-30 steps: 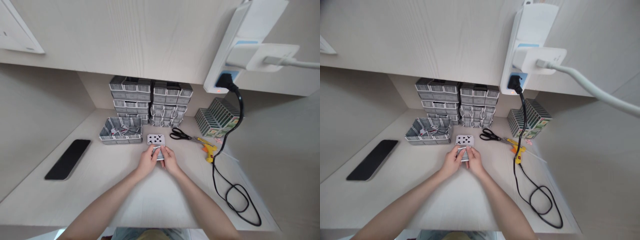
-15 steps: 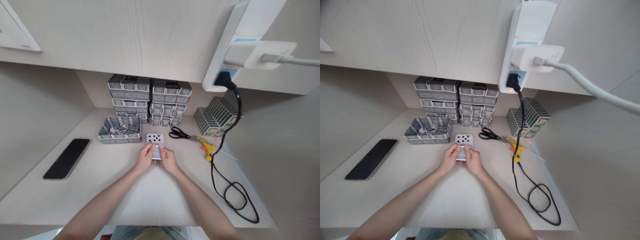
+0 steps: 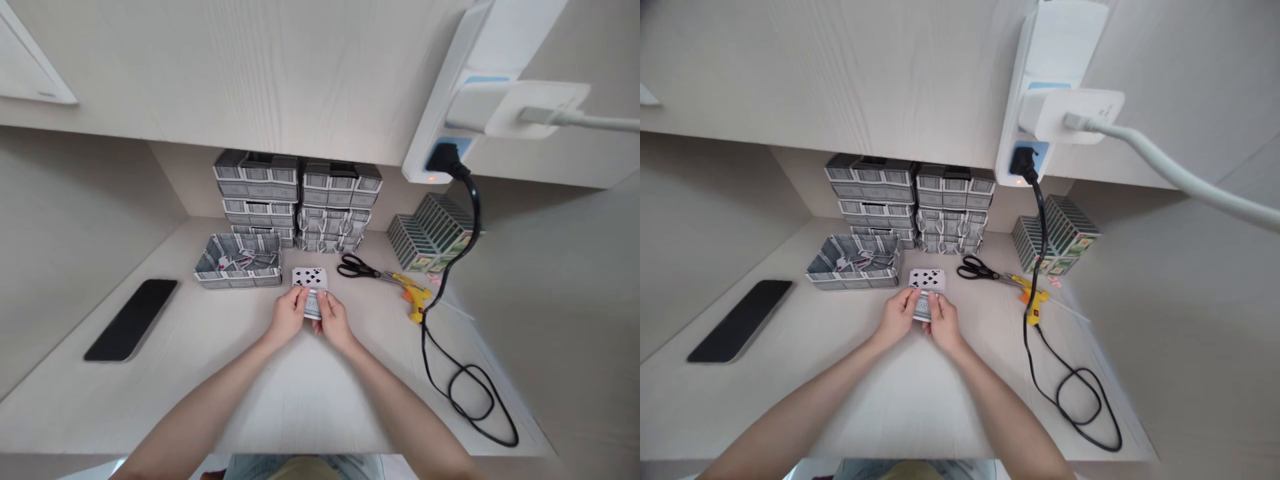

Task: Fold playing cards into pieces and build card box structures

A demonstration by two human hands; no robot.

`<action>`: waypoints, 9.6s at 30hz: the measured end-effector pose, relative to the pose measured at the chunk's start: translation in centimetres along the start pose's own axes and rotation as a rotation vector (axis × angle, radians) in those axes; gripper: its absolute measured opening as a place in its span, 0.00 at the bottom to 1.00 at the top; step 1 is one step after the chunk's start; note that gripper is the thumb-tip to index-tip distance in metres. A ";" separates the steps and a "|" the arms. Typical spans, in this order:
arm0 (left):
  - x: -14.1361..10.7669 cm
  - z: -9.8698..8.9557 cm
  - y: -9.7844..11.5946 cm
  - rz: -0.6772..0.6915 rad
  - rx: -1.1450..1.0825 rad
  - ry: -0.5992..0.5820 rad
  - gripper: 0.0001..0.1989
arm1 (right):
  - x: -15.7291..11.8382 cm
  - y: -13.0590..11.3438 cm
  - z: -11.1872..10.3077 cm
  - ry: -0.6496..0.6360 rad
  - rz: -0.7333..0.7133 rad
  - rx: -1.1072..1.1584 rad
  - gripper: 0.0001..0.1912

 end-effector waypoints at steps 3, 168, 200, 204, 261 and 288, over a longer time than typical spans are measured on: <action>-0.1 -0.1 0.1 0.043 0.153 0.000 0.17 | 0.0 0.3 0.0 0.111 -0.044 -0.083 0.17; 1.2 -2.6 -1.4 0.124 0.256 0.270 0.14 | 2.3 1.8 -2.6 0.180 -0.395 -0.759 0.17; 0.4 -1.9 0.9 0.433 0.172 -0.089 0.20 | 2.9 1.2 -2.9 0.159 0.040 0.498 0.31; 0.3 -2.3 1.1 0.313 0.094 0.055 0.18 | 3.1 1.4 -3.0 0.189 0.052 0.514 0.25; 1.8 -1.5 -0.6 -0.322 -0.364 -0.071 0.16 | 3.2 2.2 -2.3 -0.093 0.144 0.456 0.18; 1.9 -1.5 -0.8 -0.313 -0.397 -0.103 0.16 | 3.2 2.0 -2.4 -0.083 0.155 0.413 0.21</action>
Point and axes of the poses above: each hand's wrist, its own x-axis towards the middle knuckle, its own z-axis out of the palm, y = z × x, the point moved 3 cm from there along x, towards the middle knuckle, and after that the axes turned 9 degrees about -x, right-handed, at the moved point
